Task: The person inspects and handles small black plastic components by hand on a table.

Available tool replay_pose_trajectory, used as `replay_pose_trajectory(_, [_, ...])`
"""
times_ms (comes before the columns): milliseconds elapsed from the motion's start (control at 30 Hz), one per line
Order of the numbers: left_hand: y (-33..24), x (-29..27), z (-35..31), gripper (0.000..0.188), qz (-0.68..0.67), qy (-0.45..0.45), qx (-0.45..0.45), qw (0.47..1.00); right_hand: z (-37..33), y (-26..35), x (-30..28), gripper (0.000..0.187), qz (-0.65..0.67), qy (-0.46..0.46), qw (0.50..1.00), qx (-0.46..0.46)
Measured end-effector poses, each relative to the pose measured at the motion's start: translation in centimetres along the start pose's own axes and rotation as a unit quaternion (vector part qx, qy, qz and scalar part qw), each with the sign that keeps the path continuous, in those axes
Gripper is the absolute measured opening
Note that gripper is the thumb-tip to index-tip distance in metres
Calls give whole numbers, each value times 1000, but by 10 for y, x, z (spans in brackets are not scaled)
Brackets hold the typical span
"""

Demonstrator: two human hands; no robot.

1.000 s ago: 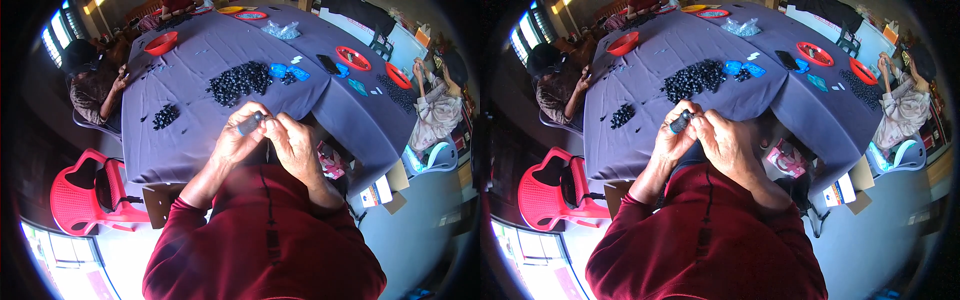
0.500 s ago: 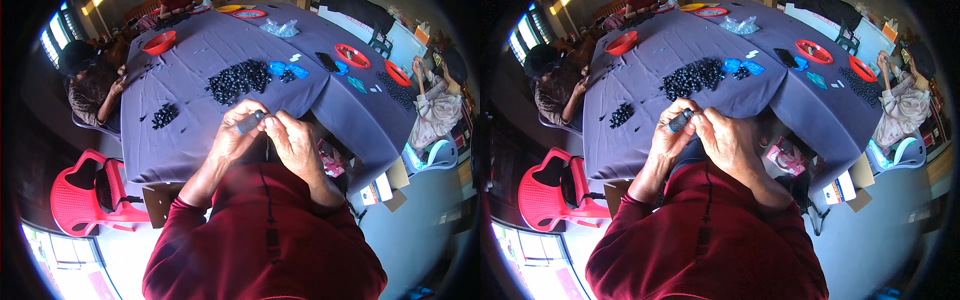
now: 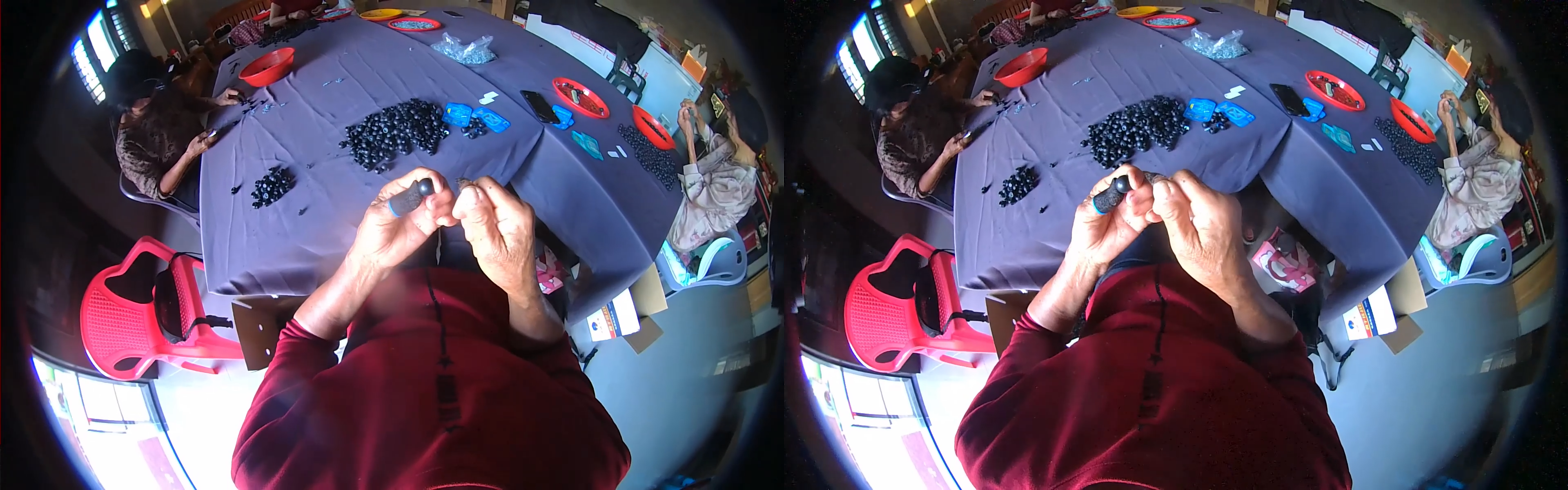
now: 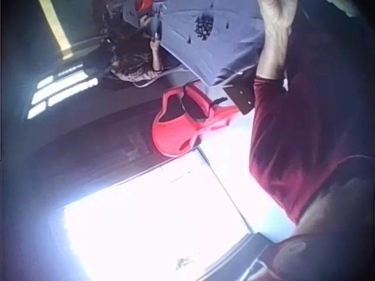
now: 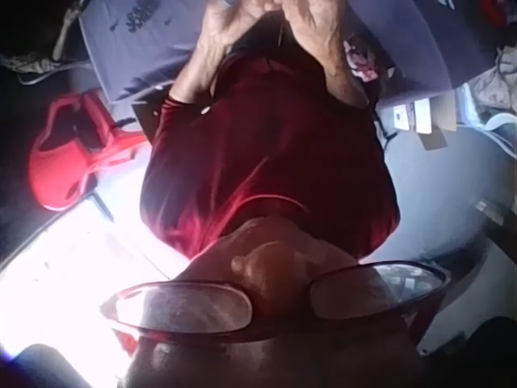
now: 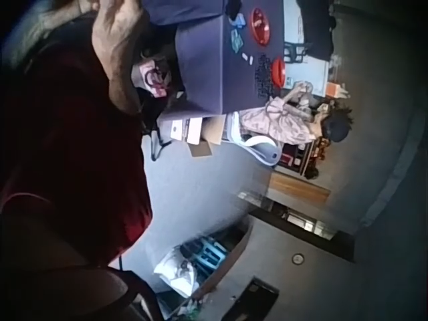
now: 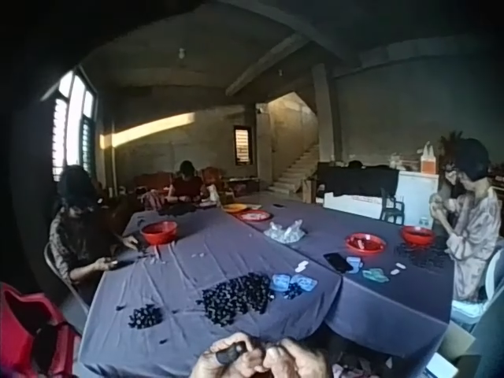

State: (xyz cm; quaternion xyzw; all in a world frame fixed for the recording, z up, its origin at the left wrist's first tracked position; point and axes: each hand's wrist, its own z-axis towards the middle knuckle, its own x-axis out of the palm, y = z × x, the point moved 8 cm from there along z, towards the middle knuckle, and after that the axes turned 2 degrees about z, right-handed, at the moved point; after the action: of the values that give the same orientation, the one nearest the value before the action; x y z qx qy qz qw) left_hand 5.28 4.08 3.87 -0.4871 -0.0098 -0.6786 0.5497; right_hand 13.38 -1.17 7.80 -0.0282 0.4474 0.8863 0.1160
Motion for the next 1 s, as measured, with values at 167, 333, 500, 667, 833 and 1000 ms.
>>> replay_pose_trajectory(167, [-2,-2,-1,31,15,-17,-5,1000,-2,-9,6,30,-26,12,999,-22])
replay_pose_trajectory(333, [0,-8,-3,31,-20,-33,-20,999,-2,-9,8,29,-31,18,999,-16])
replay_pose_trajectory(500, [1,-15,-2,31,-38,-36,-30,998,-2,-10,11,29,-23,23,999,-12])
replay_pose_trajectory(667, [-8,-13,-1,31,23,-16,-1,1000,-2,-6,12,28,-17,25,999,-22])
replay_pose_trajectory(833, [-11,-14,-2,31,75,-27,14,997,-1,-5,10,27,-97,27,994,-29])
replay_pose_trajectory(1000, [-9,-16,-3,34,90,-34,8,995,0,-4,9,25,-101,26,994,-16])
